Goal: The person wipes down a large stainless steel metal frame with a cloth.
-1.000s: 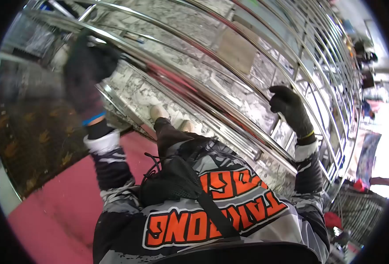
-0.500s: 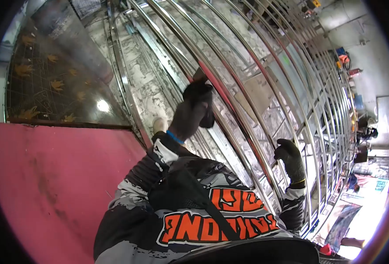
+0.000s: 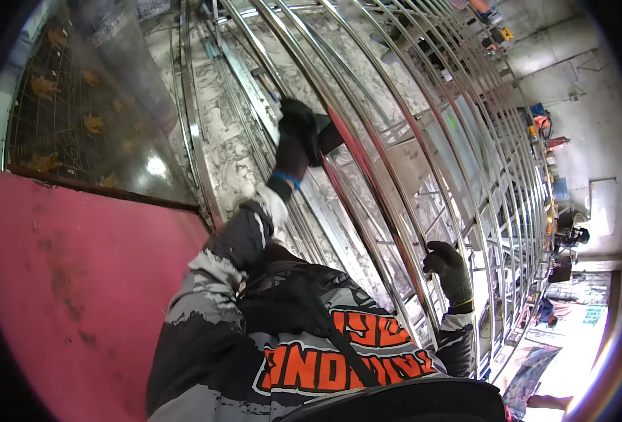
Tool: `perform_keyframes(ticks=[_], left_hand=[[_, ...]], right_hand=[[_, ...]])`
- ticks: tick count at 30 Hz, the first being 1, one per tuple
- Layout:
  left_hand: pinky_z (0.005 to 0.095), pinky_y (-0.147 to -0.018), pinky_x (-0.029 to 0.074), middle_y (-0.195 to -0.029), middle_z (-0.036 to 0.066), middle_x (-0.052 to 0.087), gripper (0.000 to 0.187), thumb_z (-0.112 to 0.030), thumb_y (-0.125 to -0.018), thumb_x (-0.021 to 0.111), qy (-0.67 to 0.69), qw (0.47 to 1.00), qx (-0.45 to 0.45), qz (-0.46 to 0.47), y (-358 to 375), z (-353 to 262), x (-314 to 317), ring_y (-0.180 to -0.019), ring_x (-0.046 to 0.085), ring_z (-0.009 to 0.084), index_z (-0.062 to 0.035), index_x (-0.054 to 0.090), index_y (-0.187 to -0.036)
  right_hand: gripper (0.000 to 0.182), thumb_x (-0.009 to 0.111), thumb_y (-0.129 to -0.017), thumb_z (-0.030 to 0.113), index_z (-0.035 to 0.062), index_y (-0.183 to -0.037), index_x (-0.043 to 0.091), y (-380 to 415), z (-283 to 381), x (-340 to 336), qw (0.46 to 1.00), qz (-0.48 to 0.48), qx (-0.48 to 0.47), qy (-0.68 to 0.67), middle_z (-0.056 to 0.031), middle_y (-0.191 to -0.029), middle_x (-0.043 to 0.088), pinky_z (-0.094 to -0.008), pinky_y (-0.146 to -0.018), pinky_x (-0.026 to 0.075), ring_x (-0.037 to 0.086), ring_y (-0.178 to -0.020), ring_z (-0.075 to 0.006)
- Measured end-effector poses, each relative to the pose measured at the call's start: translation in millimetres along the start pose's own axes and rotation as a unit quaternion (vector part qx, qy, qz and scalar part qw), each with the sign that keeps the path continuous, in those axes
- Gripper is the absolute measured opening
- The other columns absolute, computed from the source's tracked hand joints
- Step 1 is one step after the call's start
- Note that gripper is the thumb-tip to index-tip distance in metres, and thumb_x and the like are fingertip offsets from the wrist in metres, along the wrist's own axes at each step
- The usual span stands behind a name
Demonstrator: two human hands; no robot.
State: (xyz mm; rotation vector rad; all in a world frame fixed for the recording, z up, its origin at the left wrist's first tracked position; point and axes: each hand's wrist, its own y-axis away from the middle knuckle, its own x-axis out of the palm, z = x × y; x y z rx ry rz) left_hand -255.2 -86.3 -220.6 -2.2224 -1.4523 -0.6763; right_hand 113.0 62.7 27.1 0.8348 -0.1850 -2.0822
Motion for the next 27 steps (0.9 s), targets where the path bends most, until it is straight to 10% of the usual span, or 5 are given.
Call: perform_keyframes(ticks=[4,10,21,23,27], left_hand=[[0.0388,-0.103,0.05,-0.122,0.008,0.063,0.037,-0.031,-0.114,0.031,0.272,0.94,-0.181,-0.101,86,-18,59,-0.114,0.062,0.0254,-0.0088,0.055,-0.131],[0.0458,-0.084,0.051,-0.11,0.011,0.062,0.045,-0.053,-0.107,0.041,0.162,0.983,-0.085,-0.014,72,-58,67,-0.097,0.062,0.0293,-0.0142,0.063,-0.116],[0.0347,-0.082,0.052,-0.111,0.005,0.062,0.018,-0.026,-0.109,0.048,0.084,0.993,-0.08,0.028,70,30,41,-0.096,0.061,0.0192,-0.0128,0.055,-0.118],[0.0329,-0.081,0.052,-0.114,0.005,0.062,0.014,-0.018,-0.11,0.045,0.315,0.94,-0.127,-0.027,69,27,44,-0.097,0.061,0.0168,-0.0128,0.053,-0.12],[0.0305,-0.068,0.051,-0.084,0.001,0.063,0.033,-0.042,-0.109,0.045,0.242,0.962,-0.114,-0.054,15,-77,62,-0.074,0.062,0.0142,-0.017,0.06,-0.093]], right_hand=[[0.034,0.066,-0.092,0.01,-0.0034,-0.123,0.063,-4,2,3,1.0,0.001,0.013,-0.001,-0.0099,-0.089,0.069,-0.0318,-0.072,0.055,0.068,-0.077,-0.0172],[0.033,0.063,-0.096,0.01,-0.0004,-0.127,0.062,-13,-20,1,0.999,0.03,-0.017,0.005,-0.0074,-0.091,0.07,-0.0309,-0.075,0.055,0.066,-0.08,-0.0153],[0.034,0.071,-0.095,0.022,0.0065,-0.125,0.066,-16,-6,16,0.982,0.049,-0.061,0.172,-0.0102,-0.097,0.074,-0.0337,-0.085,0.054,0.069,-0.091,-0.018],[0.033,0.072,-0.095,0.022,0.0081,-0.124,0.066,-15,4,20,0.979,0.057,-0.038,0.192,-0.0109,-0.096,0.073,-0.0343,-0.083,0.055,0.07,-0.09,-0.019],[0.034,0.071,-0.096,0.021,0.0074,-0.126,0.065,-11,1,16,0.977,0.042,-0.108,0.179,-0.0108,-0.093,0.073,-0.0354,-0.082,0.055,0.07,-0.086,-0.0193]])
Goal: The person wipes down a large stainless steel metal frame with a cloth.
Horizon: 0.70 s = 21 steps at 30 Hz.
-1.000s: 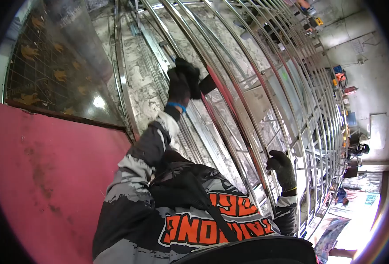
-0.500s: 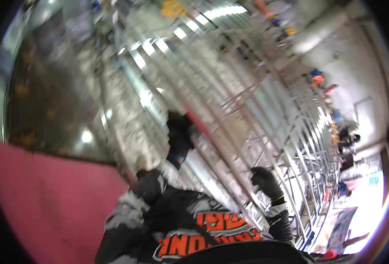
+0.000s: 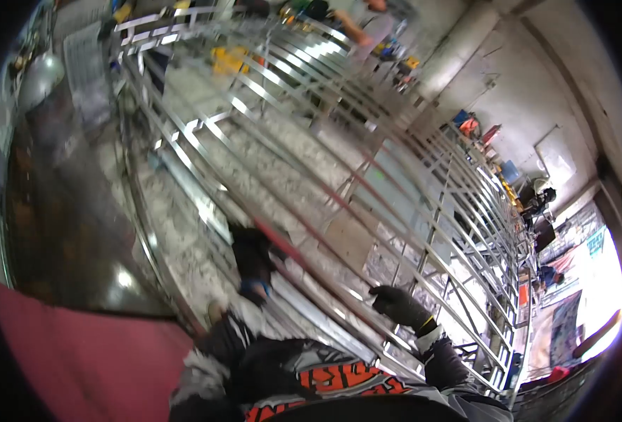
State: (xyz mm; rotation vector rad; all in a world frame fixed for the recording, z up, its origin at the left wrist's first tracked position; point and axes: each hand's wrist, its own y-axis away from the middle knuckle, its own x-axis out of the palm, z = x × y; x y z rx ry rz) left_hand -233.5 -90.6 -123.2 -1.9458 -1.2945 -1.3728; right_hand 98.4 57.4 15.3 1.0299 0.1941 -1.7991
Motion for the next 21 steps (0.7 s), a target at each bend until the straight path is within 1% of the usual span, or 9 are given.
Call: perform_keyframes(ticks=[1,3,4,5,9,12,15,18,21], left_hand=[[0.0307,-0.064,0.051,-0.071,-0.002,0.06,0.04,-0.047,-0.107,0.048,0.027,0.997,-0.063,-0.038,-27,-10,2,-0.064,0.06,0.0148,-0.0191,0.061,-0.081],[0.0336,-0.067,0.052,-0.079,0.005,0.066,0.045,-0.045,-0.11,0.037,-0.136,0.989,0.06,-0.009,-97,-27,-34,-0.071,0.064,0.0204,-0.0152,0.064,-0.088],[0.0322,-0.046,0.038,-0.061,-0.002,0.05,0.044,-0.047,-0.109,0.036,-0.213,0.977,0.025,-0.019,-109,-51,-31,-0.05,0.049,0.0142,-0.0225,0.06,-0.081],[0.0374,-0.068,0.045,-0.089,0.008,0.059,0.044,-0.043,-0.11,0.031,-0.404,0.909,0.101,-0.025,-163,-44,-60,-0.078,0.057,0.0235,-0.0122,0.061,-0.102],[0.0378,-0.089,0.052,-0.112,0.007,0.067,0.033,-0.036,-0.111,0.044,-0.165,0.986,0.031,0.002,-125,-38,-50,-0.103,0.065,0.0187,-0.0114,0.062,-0.124],[0.0337,-0.089,0.051,-0.104,0.005,0.064,0.025,-0.03,-0.111,0.046,0.135,0.99,-0.038,-0.016,-49,10,-35,-0.099,0.063,0.0159,-0.0105,0.06,-0.118],[0.0327,-0.083,0.052,-0.095,0.006,0.062,0.032,-0.037,-0.112,0.042,-0.032,0.999,0.034,-0.006,41,58,-21,-0.088,0.062,0.0176,-0.0104,0.057,-0.105],[0.0327,-0.072,0.051,-0.086,0.005,0.06,0.033,-0.036,-0.113,0.039,0.115,0.968,-0.149,0.167,84,40,-12,-0.077,0.059,0.0169,-0.0106,0.054,-0.096],[0.033,-0.067,0.051,-0.085,0.005,0.062,0.022,-0.031,-0.106,0.055,-0.008,0.985,-0.016,0.172,83,45,-5,-0.075,0.063,0.0184,-0.0091,0.057,-0.105]], right_hand=[[0.034,0.07,-0.096,0.017,0.0058,-0.127,0.065,3,0,3,0.998,-0.02,0.034,-0.048,-0.0078,-0.091,0.072,-0.0343,-0.079,0.055,0.067,-0.084,-0.0156],[0.032,0.066,-0.097,0.012,0.0027,-0.127,0.064,6,-13,0,0.994,-0.004,0.059,-0.096,-0.0034,-0.087,0.067,-0.0297,-0.074,0.053,0.062,-0.08,-0.0105],[0.032,0.064,-0.096,0.009,0.0012,-0.127,0.063,8,-14,0,0.993,-0.007,0.038,-0.11,-0.0025,-0.087,0.066,-0.0287,-0.073,0.052,0.062,-0.08,-0.0107],[0.033,0.064,-0.096,0.008,0.0009,-0.127,0.062,9,-14,-1,0.994,-0.011,0.056,-0.094,-0.0025,-0.087,0.066,-0.0287,-0.073,0.053,0.062,-0.079,-0.0108],[0.037,0.065,-0.093,0.006,0.0002,-0.129,0.061,12,8,-8,0.992,-0.011,0.09,-0.089,-0.0031,-0.087,0.066,-0.029,-0.074,0.054,0.063,-0.079,-0.012],[0.037,0.065,-0.093,0.005,0.0004,-0.129,0.061,10,3,-9,0.991,0.008,0.083,-0.104,-0.0032,-0.087,0.066,-0.0286,-0.075,0.054,0.064,-0.08,-0.0122],[0.037,0.065,-0.094,0.007,0.0002,-0.13,0.06,8,1,-8,0.993,0.025,0.042,-0.104,-0.0033,-0.088,0.066,-0.0291,-0.076,0.054,0.064,-0.082,-0.012],[0.037,0.066,-0.095,0.011,-0.0006,-0.13,0.06,7,15,-10,0.994,0.046,0.023,-0.096,-0.0039,-0.089,0.066,-0.0304,-0.079,0.056,0.064,-0.085,-0.013],[0.036,0.066,-0.095,0.01,-0.0009,-0.129,0.06,11,9,-9,0.994,0.033,0.035,-0.102,-0.0048,-0.089,0.067,-0.0308,-0.078,0.056,0.065,-0.084,-0.014]])
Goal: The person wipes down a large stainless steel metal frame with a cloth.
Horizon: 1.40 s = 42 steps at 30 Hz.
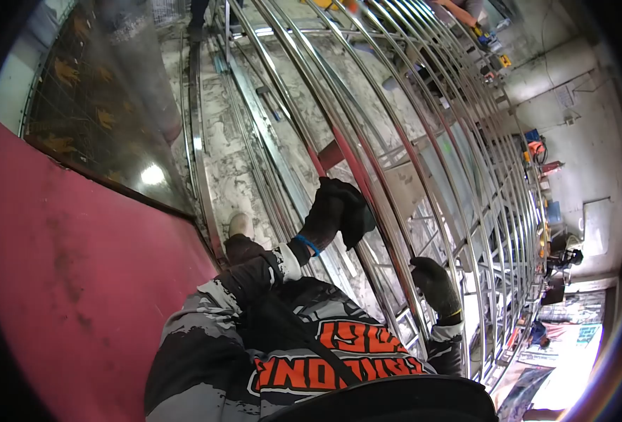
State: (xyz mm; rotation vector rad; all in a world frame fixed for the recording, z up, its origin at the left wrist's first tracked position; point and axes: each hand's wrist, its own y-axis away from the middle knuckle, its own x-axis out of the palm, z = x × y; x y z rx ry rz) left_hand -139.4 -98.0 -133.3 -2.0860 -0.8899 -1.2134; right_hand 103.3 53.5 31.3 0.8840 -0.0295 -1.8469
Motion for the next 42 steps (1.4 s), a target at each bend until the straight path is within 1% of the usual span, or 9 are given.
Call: perform_keyframes(ticks=[5,7,13,18,21,26,29,34,42], left_hand=[[0.0354,-0.066,0.052,-0.09,0.007,0.066,0.017,-0.019,-0.089,0.068,-0.39,0.912,0.109,-0.065,-35,-2,-36,-0.074,0.066,0.0207,-0.0043,0.063,-0.097],[0.0387,-0.075,0.052,-0.096,0.011,0.066,0.013,-0.013,-0.087,0.066,-0.38,0.901,-0.137,-0.157,-50,-36,-20,-0.088,0.066,0.0224,-0.003,0.064,-0.095],[0.0374,-0.088,0.053,-0.106,0.006,0.066,0.017,-0.01,-0.091,0.065,-0.207,0.973,0.042,-0.095,9,14,1,-0.1,0.063,0.0181,-0.0056,0.065,-0.107],[0.0399,-0.09,0.053,-0.102,0.006,0.062,0.028,-0.017,-0.095,0.065,-0.147,0.97,-0.18,0.073,16,-15,-9,-0.095,0.064,0.0218,-0.0072,0.058,-0.12],[0.0415,-0.09,0.054,-0.112,0.008,0.066,0.035,-0.033,-0.102,0.06,0.19,0.957,-0.211,0.063,-4,-8,-53,-0.097,0.065,0.0237,-0.0087,0.058,-0.127],[0.0458,-0.098,0.054,-0.124,0.012,0.066,0.032,-0.042,-0.107,0.05,0.305,0.932,-0.107,0.162,-75,-28,-113,-0.112,0.066,0.028,-0.0109,0.059,-0.111],[0.0425,-0.072,0.06,-0.097,0.011,0.069,0.015,-0.021,-0.102,0.052,-0.032,0.986,-0.126,-0.105,-96,-61,-56,-0.084,0.07,0.0268,-0.0088,0.061,-0.102],[0.0353,-0.06,0.054,-0.081,0.006,0.067,0.013,-0.014,-0.092,0.063,-0.256,0.937,0.046,-0.235,-129,-73,-46,-0.069,0.063,0.0162,-0.0045,0.066,-0.084],[0.0469,-0.035,0.039,-0.044,0.011,0.045,0.047,-0.03,-0.1,0.049,-0.177,0.963,-0.026,-0.203,-289,-223,-93,-0.033,0.045,0.0313,-0.0093,0.05,-0.057]], right_hand=[[0.034,0.065,-0.094,0.008,0.0028,-0.127,0.064,5,-10,-5,0.999,-0.009,0.047,-0.023,0.0008,-0.088,0.064,-0.0263,-0.069,0.05,0.058,-0.075,-0.0082],[0.034,0.065,-0.093,0.007,0.0026,-0.127,0.064,6,-14,-7,0.998,-0.017,0.048,-0.037,0.0,-0.088,0.065,-0.0271,-0.07,0.051,0.06,-0.076,-0.0099],[0.036,0.067,-0.094,0.009,-0.0008,-0.128,0.061,6,-20,-12,0.999,-0.009,0.027,-0.035,-0.0055,-0.091,0.068,-0.0314,-0.077,0.056,0.066,-0.084,-0.0152],[0.04,0.069,-0.093,0.016,-0.0011,-0.129,0.061,4,-28,-10,0.996,0.016,0.052,-0.072,-0.007,-0.092,0.068,-0.0317,-0.078,0.056,0.067,-0.084,-0.016],[0.042,0.068,-0.094,0.021,-0.0018,-0.128,0.061,6,-39,-17,0.999,0.02,0.037,-0.028,-0.008,-0.093,0.069,-0.0328,-0.078,0.056,0.068,-0.085,-0.0164],[0.04,0.066,-0.092,0.018,-0.0018,-0.126,0.061,8,-45,-17,0.993,-0.037,0.077,-0.08,-0.0101,-0.09,0.07,-0.0328,-0.073,0.056,0.068,-0.078,-0.0177],[0.037,0.066,-0.091,0.012,-0.0011,-0.125,0.062,7,-45,-17,0.992,-0.034,0.09,-0.086,-0.0093,-0.09,0.07,-0.0314,-0.071,0.056,0.069,-0.077,-0.0171],[0.035,0.066,-0.089,0.01,-0.0038,-0.12,0.063,0,-43,-14,0.984,-0.064,0.132,-0.103,-0.008,-0.083,0.068,-0.0304,-0.067,0.055,0.066,-0.073,-0.017],[0.038,0.068,-0.093,0.027,-0.0021,-0.118,0.066,-53,-1,-2,0.983,-0.168,0.016,0.077,-0.0088,-0.083,0.068,-0.0329,-0.068,0.052,0.064,-0.073,-0.0174]])
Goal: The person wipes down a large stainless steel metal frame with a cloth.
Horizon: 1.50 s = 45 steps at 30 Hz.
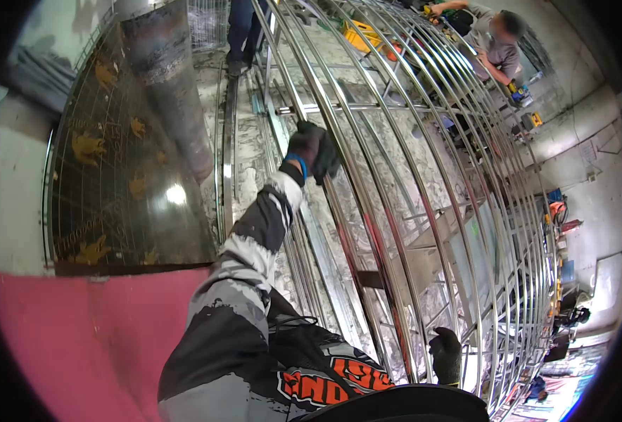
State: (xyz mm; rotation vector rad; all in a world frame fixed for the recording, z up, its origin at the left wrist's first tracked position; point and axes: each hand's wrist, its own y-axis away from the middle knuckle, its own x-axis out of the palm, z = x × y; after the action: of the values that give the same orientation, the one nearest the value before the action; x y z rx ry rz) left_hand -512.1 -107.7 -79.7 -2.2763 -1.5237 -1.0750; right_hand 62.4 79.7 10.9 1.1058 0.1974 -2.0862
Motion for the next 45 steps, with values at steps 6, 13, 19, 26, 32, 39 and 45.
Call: perform_keyframes(ticks=[6,13,19,26,32,39,45], left_hand=[[0.0451,-0.071,0.054,-0.081,0.014,0.066,0.028,-0.032,-0.102,0.055,-0.086,0.994,0.062,0.0,-64,96,-65,-0.077,0.067,0.0337,-0.0077,0.066,-0.093],[0.0373,-0.095,0.051,-0.114,0.013,0.065,0.029,-0.029,-0.108,0.049,-0.239,0.95,0.03,0.197,49,67,-82,-0.106,0.064,0.0275,-0.0031,0.058,-0.117],[0.0323,-0.079,0.055,-0.106,0.006,0.068,0.044,-0.036,-0.109,0.051,-0.116,0.954,0.276,0.018,-6,-8,-147,-0.09,0.065,0.0129,0.0016,0.055,-0.13],[0.0388,-0.086,0.054,-0.122,0.012,0.058,0.049,-0.007,-0.092,0.062,-0.399,0.851,0.338,-0.041,-55,-15,-94,-0.104,0.066,0.0299,-0.0047,0.049,-0.139],[0.0366,-0.077,0.055,-0.095,0.009,0.064,0.041,-0.024,-0.084,0.079,-0.418,0.866,0.265,-0.076,-89,23,-119,-0.089,0.067,0.0233,-0.0075,0.059,-0.116],[0.0467,-0.069,0.053,-0.082,0.013,0.068,0.025,-0.018,-0.078,0.081,-0.595,0.771,0.222,-0.052,-56,-68,-84,-0.081,0.068,0.0383,-0.0102,0.061,-0.089],[0.0417,-0.065,0.053,-0.083,0.012,0.064,0.029,-0.017,-0.087,0.065,-0.345,0.916,0.164,0.124,-47,-101,-118,-0.074,0.066,0.0298,-0.0077,0.056,-0.113]], right_hand=[[0.026,0.068,-0.09,0.007,-0.0003,-0.114,0.069,-90,133,57,0.997,0.009,-0.076,-0.022,-0.0079,-0.091,0.072,-0.0309,-0.077,0.054,0.067,-0.082,-0.0157],[0.032,0.066,-0.095,0.004,-0.0009,-0.126,0.063,-192,264,138,0.973,0.034,-0.181,-0.141,-0.0085,-0.103,0.069,-0.03,-0.087,0.054,0.067,-0.091,-0.0165],[0.044,0.066,-0.096,0.008,-0.0035,-0.136,0.053,-210,320,169,0.931,0.07,-0.296,-0.2,-0.0134,-0.126,0.06,-0.034,-0.096,0.051,0.064,-0.11,-0.0209],[0.036,0.062,-0.101,0.014,-0.0051,-0.131,0.059,-214,341,168,0.944,0.112,-0.257,-0.172,-0.0152,-0.119,0.068,-0.0337,-0.095,0.051,0.065,-0.108,-0.0219],[0.034,0.058,-0.103,0.018,-0.0054,-0.127,0.063,-225,334,170,0.948,0.146,-0.228,-0.168,-0.016,-0.118,0.069,-0.0349,-0.095,0.051,0.066,-0.106,-0.0236],[0.041,0.055,-0.105,0.034,-0.0031,-0.122,0.063,-232,324,182,0.94,0.159,-0.204,-0.224,-0.011,-0.097,0.069,-0.0325,-0.077,0.052,0.064,-0.086,-0.0173],[0.028,0.057,-0.102,0.016,-0.0042,-0.12,0.066,-227,331,175,0.944,0.155,-0.201,-0.212,-0.014,-0.111,0.07,-0.0347,-0.092,0.052,0.067,-0.102,-0.0224]])
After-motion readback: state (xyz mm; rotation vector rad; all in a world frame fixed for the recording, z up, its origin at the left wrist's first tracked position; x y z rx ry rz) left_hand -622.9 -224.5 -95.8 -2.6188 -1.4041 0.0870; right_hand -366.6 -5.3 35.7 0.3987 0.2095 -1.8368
